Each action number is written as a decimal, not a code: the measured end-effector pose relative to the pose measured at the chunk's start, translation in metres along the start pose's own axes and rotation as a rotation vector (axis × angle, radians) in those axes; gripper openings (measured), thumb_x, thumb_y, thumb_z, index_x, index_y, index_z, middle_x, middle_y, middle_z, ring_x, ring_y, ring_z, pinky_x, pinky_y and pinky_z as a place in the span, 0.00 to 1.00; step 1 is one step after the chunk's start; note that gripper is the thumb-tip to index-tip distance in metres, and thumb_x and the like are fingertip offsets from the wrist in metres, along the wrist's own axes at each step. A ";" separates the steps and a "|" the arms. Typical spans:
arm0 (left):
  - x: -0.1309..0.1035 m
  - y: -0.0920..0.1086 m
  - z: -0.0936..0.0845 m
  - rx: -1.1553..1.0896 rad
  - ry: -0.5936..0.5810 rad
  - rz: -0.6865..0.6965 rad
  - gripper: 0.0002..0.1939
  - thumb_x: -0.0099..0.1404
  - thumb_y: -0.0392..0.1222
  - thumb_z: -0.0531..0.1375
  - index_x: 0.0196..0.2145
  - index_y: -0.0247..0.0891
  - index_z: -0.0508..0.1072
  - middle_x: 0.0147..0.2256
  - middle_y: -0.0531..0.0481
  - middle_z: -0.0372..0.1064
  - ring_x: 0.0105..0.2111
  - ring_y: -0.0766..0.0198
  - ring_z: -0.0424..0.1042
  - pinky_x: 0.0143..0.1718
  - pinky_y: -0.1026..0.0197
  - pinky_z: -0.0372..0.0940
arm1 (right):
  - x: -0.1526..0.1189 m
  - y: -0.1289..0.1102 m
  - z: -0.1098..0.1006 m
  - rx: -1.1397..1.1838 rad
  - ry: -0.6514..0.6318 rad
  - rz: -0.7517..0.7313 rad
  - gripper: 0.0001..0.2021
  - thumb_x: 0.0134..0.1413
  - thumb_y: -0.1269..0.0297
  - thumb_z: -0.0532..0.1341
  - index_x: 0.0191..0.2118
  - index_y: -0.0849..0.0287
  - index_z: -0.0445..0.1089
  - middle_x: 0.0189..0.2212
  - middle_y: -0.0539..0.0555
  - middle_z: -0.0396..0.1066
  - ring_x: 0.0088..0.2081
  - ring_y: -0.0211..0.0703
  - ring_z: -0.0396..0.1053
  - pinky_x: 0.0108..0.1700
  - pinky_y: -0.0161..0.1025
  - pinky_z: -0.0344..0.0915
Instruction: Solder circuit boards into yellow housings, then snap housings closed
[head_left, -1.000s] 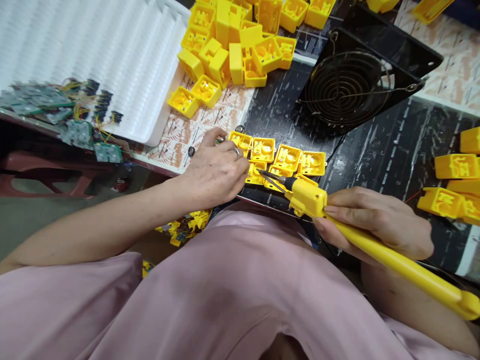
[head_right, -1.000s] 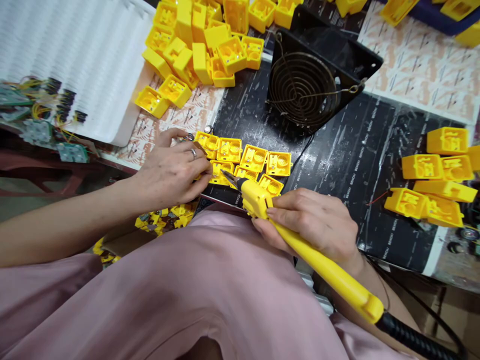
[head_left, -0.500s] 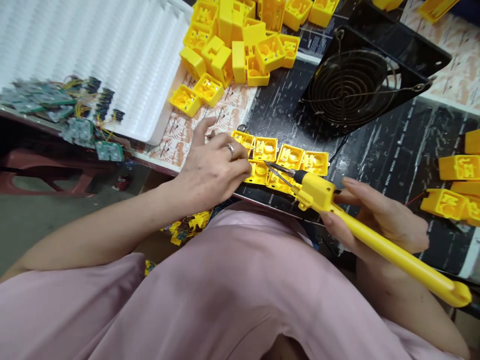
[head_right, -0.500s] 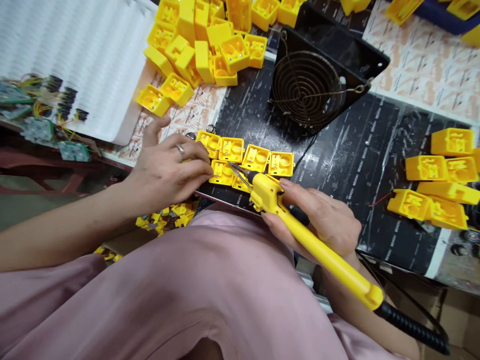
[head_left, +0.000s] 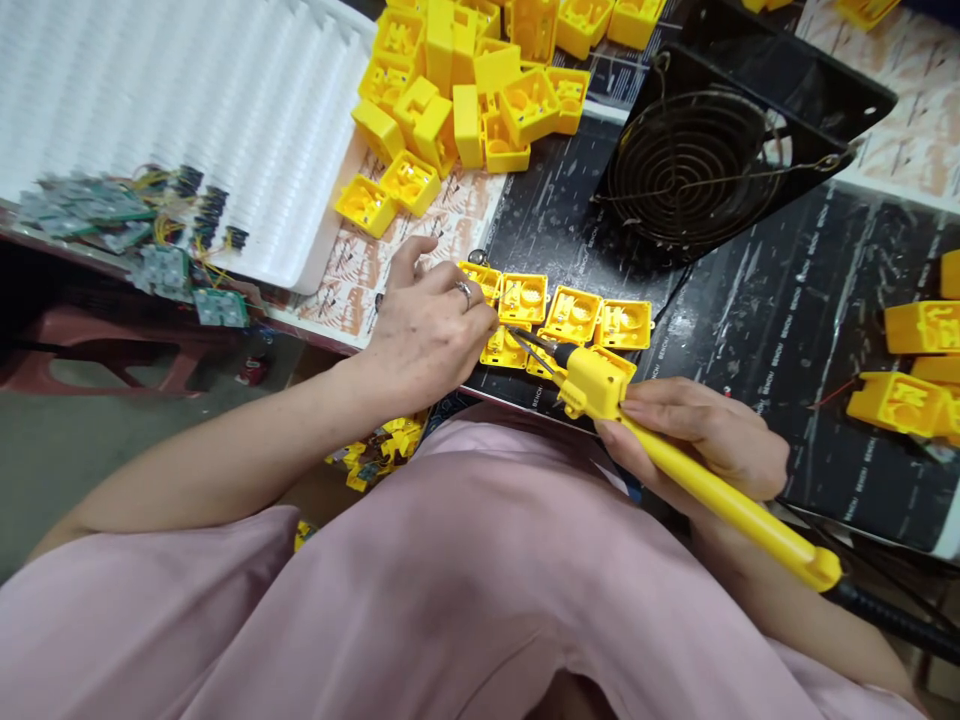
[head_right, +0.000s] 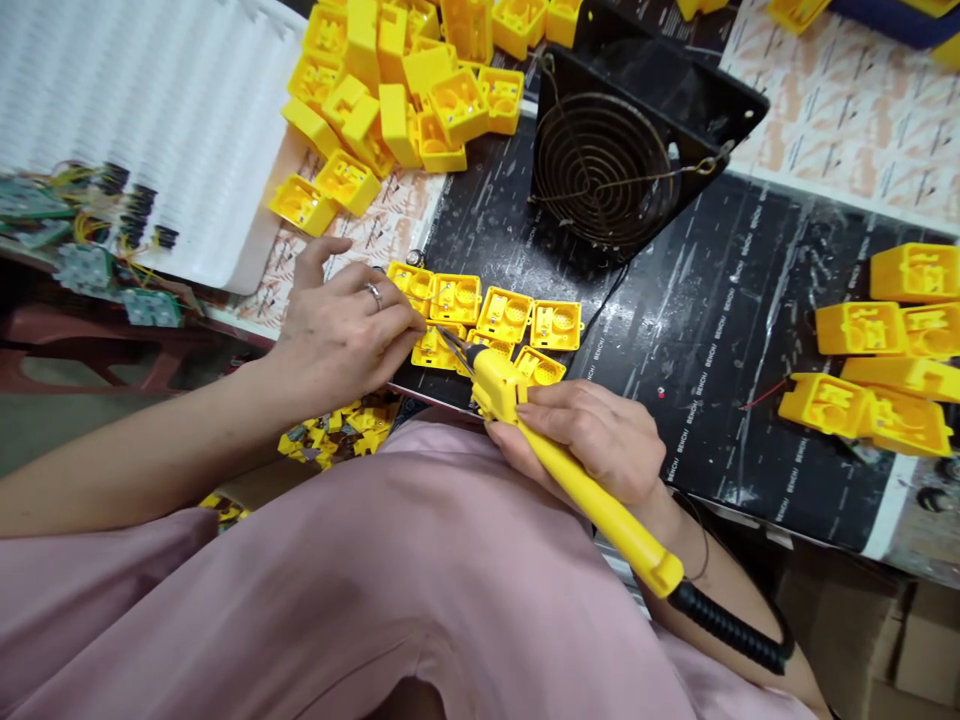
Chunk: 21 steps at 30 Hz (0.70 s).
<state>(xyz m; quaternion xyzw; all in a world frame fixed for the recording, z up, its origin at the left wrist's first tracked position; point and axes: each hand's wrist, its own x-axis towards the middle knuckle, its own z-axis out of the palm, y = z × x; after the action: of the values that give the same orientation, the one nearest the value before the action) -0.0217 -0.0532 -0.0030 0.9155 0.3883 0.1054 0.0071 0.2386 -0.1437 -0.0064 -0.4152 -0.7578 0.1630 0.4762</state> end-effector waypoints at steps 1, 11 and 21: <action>0.001 0.000 0.000 0.003 -0.007 0.003 0.14 0.71 0.40 0.56 0.27 0.40 0.74 0.28 0.50 0.72 0.37 0.55 0.71 0.60 0.34 0.61 | 0.001 0.001 0.002 -0.001 -0.001 -0.017 0.13 0.49 0.71 0.76 0.36 0.55 0.74 0.28 0.49 0.80 0.28 0.43 0.80 0.27 0.34 0.78; 0.007 -0.004 -0.003 -0.072 -0.088 0.004 0.15 0.71 0.42 0.55 0.26 0.40 0.72 0.25 0.50 0.69 0.39 0.53 0.71 0.64 0.33 0.56 | 0.014 -0.005 -0.010 -0.084 -0.153 -0.111 0.07 0.57 0.68 0.72 0.36 0.56 0.73 0.29 0.49 0.79 0.29 0.38 0.78 0.32 0.33 0.78; 0.013 0.004 -0.007 0.115 -0.232 0.016 0.13 0.67 0.34 0.55 0.27 0.43 0.74 0.27 0.50 0.72 0.42 0.52 0.73 0.65 0.38 0.58 | -0.005 0.006 -0.024 -0.152 -0.031 0.027 0.10 0.50 0.67 0.74 0.38 0.47 0.78 0.27 0.49 0.80 0.20 0.46 0.76 0.16 0.37 0.74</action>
<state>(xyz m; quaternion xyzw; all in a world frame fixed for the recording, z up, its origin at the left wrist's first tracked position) -0.0115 -0.0466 0.0066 0.9234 0.3830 -0.0239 -0.0014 0.2631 -0.1475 -0.0018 -0.4577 -0.7695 0.1179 0.4294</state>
